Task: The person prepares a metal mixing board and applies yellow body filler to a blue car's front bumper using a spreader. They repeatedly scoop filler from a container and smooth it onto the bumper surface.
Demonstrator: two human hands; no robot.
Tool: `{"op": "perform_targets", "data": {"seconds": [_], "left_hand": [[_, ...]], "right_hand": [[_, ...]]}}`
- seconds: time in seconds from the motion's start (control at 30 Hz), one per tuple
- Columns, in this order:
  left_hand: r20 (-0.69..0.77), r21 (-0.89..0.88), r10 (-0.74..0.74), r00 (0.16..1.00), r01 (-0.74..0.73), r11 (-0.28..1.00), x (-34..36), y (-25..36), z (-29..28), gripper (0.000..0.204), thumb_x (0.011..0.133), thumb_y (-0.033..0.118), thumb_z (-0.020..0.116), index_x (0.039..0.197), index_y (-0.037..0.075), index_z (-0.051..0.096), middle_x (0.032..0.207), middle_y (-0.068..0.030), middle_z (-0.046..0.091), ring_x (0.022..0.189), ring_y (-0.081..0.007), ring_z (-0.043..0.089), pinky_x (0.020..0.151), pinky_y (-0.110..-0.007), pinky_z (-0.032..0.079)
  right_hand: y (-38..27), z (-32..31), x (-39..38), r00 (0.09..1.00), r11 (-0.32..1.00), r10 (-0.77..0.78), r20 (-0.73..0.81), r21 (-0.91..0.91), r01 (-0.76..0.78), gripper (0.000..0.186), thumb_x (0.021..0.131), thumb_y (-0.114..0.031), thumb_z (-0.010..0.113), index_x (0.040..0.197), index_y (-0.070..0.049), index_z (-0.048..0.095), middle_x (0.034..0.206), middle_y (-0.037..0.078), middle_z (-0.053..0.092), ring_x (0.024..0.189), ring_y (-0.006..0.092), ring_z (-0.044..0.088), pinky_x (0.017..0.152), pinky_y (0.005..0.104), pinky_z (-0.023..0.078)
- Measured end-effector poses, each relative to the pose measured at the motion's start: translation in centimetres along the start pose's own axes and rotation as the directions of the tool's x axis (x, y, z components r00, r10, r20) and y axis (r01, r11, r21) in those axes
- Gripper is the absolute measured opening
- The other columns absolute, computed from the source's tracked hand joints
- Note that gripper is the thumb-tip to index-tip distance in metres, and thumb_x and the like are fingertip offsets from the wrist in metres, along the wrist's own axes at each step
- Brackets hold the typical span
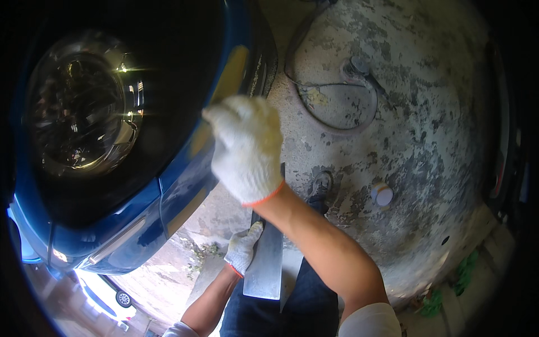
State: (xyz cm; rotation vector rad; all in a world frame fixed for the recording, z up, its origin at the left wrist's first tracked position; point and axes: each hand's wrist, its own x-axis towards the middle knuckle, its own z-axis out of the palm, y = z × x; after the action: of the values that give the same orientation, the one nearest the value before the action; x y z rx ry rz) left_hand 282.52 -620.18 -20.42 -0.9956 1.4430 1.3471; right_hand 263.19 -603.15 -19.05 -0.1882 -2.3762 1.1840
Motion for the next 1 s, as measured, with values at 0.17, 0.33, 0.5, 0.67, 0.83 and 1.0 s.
{"op": "perform_targets", "data": {"seconds": [0.17, 0.33, 0.5, 0.67, 0.83, 1.0], "left_hand": [[-0.011, 0.114, 0.030, 0.999, -0.029, 0.993, 0.1, -0.1, -0.5, 0.038, 0.106, 0.030, 0.073, 0.110, -0.007, 0.078, 0.096, 0.0022, 0.073, 0.088, -0.0049, 0.058, 0.082, -0.025, 0.050], [-0.040, 0.060, -0.034, 0.999, 0.036, 0.998, 0.1, 0.4, -0.4, 0.035, 0.106, 0.030, 0.073, 0.108, -0.005, 0.080, 0.096, 0.0024, 0.073, 0.087, -0.0045, 0.058, 0.081, -0.024, 0.049], [-0.062, 0.080, -0.017, 0.998, 0.022, 0.997, -0.5, 1.4, 0.1, 0.035, 0.105, 0.031, 0.074, 0.108, -0.004, 0.080, 0.096, 0.0025, 0.073, 0.087, -0.0041, 0.058, 0.080, -0.024, 0.049], [-0.059, 0.114, -0.016, 0.998, 0.022, 0.993, -0.7, 1.6, 0.0, 0.036, 0.106, 0.032, 0.073, 0.109, -0.003, 0.080, 0.095, 0.0023, 0.073, 0.086, -0.0043, 0.058, 0.079, -0.024, 0.049], [-0.084, 0.183, -0.014, 0.996, 0.029, 0.983, -0.5, 1.4, -0.1, 0.037, 0.106, 0.033, 0.072, 0.106, -0.003, 0.080, 0.092, 0.0034, 0.071, 0.083, -0.0041, 0.057, 0.078, -0.025, 0.049], [-0.070, 0.178, 0.002, 0.998, 0.011, 0.984, 0.1, 0.7, -0.5, 0.038, 0.105, 0.033, 0.073, 0.103, -0.005, 0.079, 0.088, 0.0040, 0.070, 0.081, -0.0049, 0.056, 0.075, -0.026, 0.049]], "right_hand": [[-2.1, -1.6, -0.9, 0.966, 0.866, 0.256, 0.045, 0.433, -0.250, 0.022, 0.087, 0.000, 0.075, 0.109, -0.005, 0.079, 0.102, 0.011, 0.075, 0.094, 0.0249, 0.071, 0.087, 0.0390, 0.056], [4.0, -2.2, 4.1, 0.503, 0.155, 0.840, 0.203, 0.798, -0.582, 0.027, 0.090, -0.004, 0.078, 0.116, 0.000, 0.075, 0.098, 0.008, 0.077, 0.083, 0.0140, 0.071, 0.075, 0.0293, 0.059], [7.3, -0.9, 6.1, 0.771, 0.612, 0.636, 0.038, 0.584, -0.533, 0.030, 0.086, 0.007, 0.074, 0.116, 0.002, 0.078, 0.097, 0.011, 0.080, 0.084, 0.0155, 0.074, 0.081, 0.0304, 0.059], [7.0, -0.3, 7.2, 0.843, 0.733, 0.534, -0.063, 0.532, -0.425, 0.029, 0.090, 0.007, 0.071, 0.117, 0.002, 0.079, 0.105, 0.013, 0.082, 0.091, 0.0156, 0.076, 0.083, 0.0268, 0.060], [6.8, 0.1, 6.7, 0.876, 0.784, 0.479, -0.062, 0.478, -0.395, 0.029, 0.090, 0.009, 0.069, 0.116, 0.002, 0.080, 0.103, 0.013, 0.081, 0.089, 0.0160, 0.076, 0.082, 0.0264, 0.060], [4.7, 1.1, 2.8, 0.840, 0.717, 0.539, -0.067, 0.559, -0.415, 0.030, 0.088, 0.014, 0.070, 0.114, 0.002, 0.079, 0.098, 0.013, 0.080, 0.086, 0.0142, 0.075, 0.076, 0.0251, 0.059]]}}
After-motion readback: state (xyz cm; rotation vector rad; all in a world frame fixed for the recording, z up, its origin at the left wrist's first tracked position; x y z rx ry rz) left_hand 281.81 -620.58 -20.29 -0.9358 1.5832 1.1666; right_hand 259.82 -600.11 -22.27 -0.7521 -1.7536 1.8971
